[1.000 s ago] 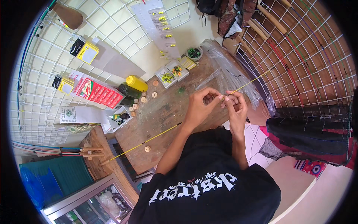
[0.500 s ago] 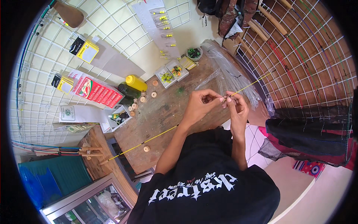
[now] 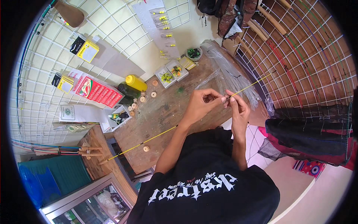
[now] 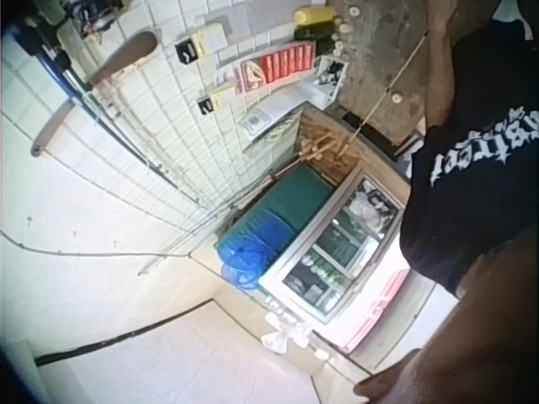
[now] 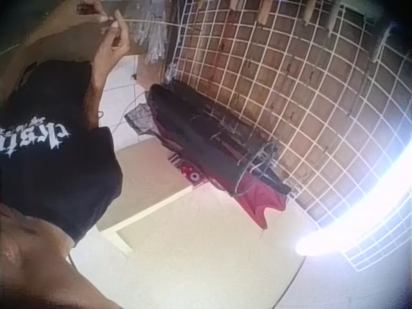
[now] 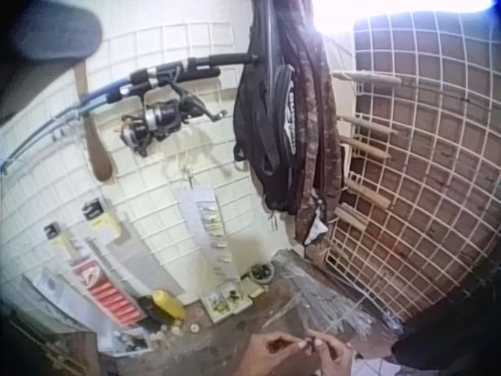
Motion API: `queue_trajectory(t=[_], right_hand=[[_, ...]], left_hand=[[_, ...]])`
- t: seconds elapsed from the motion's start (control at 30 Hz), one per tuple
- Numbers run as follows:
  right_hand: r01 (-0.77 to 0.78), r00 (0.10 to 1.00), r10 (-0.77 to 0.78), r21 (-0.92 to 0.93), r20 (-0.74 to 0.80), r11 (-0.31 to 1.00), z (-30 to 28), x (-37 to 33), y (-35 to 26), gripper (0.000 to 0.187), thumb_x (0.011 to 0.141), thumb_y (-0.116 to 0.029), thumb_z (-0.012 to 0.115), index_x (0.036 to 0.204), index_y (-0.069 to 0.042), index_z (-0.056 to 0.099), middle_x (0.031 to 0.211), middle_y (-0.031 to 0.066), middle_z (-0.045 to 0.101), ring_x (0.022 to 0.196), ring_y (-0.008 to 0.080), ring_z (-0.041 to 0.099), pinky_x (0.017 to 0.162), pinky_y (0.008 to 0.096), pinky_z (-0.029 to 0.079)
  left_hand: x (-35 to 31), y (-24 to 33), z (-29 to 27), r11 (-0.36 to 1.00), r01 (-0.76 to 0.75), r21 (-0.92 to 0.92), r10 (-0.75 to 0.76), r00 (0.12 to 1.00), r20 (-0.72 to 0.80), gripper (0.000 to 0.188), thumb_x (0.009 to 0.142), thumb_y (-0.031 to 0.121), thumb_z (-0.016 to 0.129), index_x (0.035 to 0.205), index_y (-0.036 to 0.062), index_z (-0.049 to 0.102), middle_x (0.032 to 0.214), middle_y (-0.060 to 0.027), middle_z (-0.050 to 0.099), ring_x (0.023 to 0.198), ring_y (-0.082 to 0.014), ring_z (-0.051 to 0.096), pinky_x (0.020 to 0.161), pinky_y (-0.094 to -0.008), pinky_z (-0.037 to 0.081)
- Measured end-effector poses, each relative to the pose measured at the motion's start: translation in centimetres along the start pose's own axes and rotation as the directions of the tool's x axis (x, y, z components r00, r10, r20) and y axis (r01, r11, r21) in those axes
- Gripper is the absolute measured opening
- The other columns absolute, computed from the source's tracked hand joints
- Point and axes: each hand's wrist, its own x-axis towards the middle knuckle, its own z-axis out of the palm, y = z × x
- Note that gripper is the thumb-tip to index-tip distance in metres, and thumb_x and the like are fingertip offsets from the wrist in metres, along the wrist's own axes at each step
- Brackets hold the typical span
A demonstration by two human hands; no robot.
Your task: Assembling a fishing rig by threading small beads and stoppers onto a fishing line and rod tip section.
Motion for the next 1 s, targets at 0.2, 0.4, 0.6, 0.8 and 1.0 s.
queue_trajectory(t=[0.2, 0.4, 0.6, 0.8, 1.0], right_hand=[[0.013, 1.000, -0.013, -0.009, -0.002, 1.000, -0.2, 0.1, 0.1, 0.026, 0.098, -0.013, 0.054, 0.115, 0.002, 0.066, 0.080, 0.0004, 0.059, 0.078, 0.0074, 0.053, 0.076, 0.0228, 0.042], [-0.011, 1.000, 0.011, 0.007, 0.018, 1.000, -0.5, 0.1, 0.0, 0.023, 0.098, -0.013, 0.055, 0.110, 0.002, 0.068, 0.079, -0.0006, 0.060, 0.077, 0.0064, 0.053, 0.075, 0.0220, 0.042], [-0.048, 0.997, 0.043, 0.066, 0.069, 0.997, -1.4, 0.2, 0.3, 0.019, 0.094, -0.008, 0.060, 0.108, 0.002, 0.068, 0.089, 0.0024, 0.066, 0.080, 0.0074, 0.056, 0.076, 0.0233, 0.045], [-0.050, 0.994, 0.041, 0.091, 0.099, 0.995, -2.8, 0.4, 1.3, 0.017, 0.087, -0.001, 0.066, 0.104, 0.002, 0.068, 0.096, 0.0062, 0.071, 0.088, 0.0104, 0.063, 0.082, 0.0254, 0.049], [0.021, 0.996, -0.025, 0.047, 0.086, 0.999, -3.4, 0.7, 2.1, 0.010, 0.086, -0.001, 0.068, 0.096, 0.002, 0.069, 0.095, 0.0073, 0.071, 0.089, 0.0116, 0.065, 0.083, 0.0259, 0.049]], left_hand=[[0.1, 0.3, 0.4, 1.000, 0.016, -0.017, -0.016, 1.000, 0.023, 0.014, 0.086, 0.012, 0.072, 0.092, -0.0009, 0.071, 0.076, 0.0009, 0.066, 0.066, -0.0008, 0.051, 0.057, -0.0190, 0.038], [0.2, 0.8, 0.8, 0.996, -0.012, -0.083, 0.016, 0.999, 0.051, 0.014, 0.087, 0.010, 0.071, 0.096, -0.0010, 0.070, 0.080, -0.0035, 0.069, 0.073, -0.0043, 0.060, 0.065, -0.0203, 0.047], [0.1, 0.8, 0.8, 0.988, 0.110, -0.106, -0.104, 0.993, 0.057, 0.019, 0.085, 0.012, 0.073, 0.097, -0.0001, 0.065, 0.082, -0.0043, 0.067, 0.065, -0.0060, 0.061, 0.055, -0.0196, 0.046], [0.0, 1.6, 0.7, 0.983, 0.177, -0.049, -0.174, 0.983, 0.061, 0.025, 0.083, 0.014, 0.076, 0.098, -0.0001, 0.064, 0.084, -0.0044, 0.066, 0.062, -0.0051, 0.059, 0.049, -0.0190, 0.043], [0.0, 1.7, 1.0, 0.985, 0.162, -0.067, -0.157, 0.985, 0.065, 0.024, 0.082, 0.014, 0.077, 0.097, -0.0002, 0.064, 0.085, -0.0043, 0.065, 0.061, -0.0040, 0.057, 0.049, -0.0187, 0.043]])
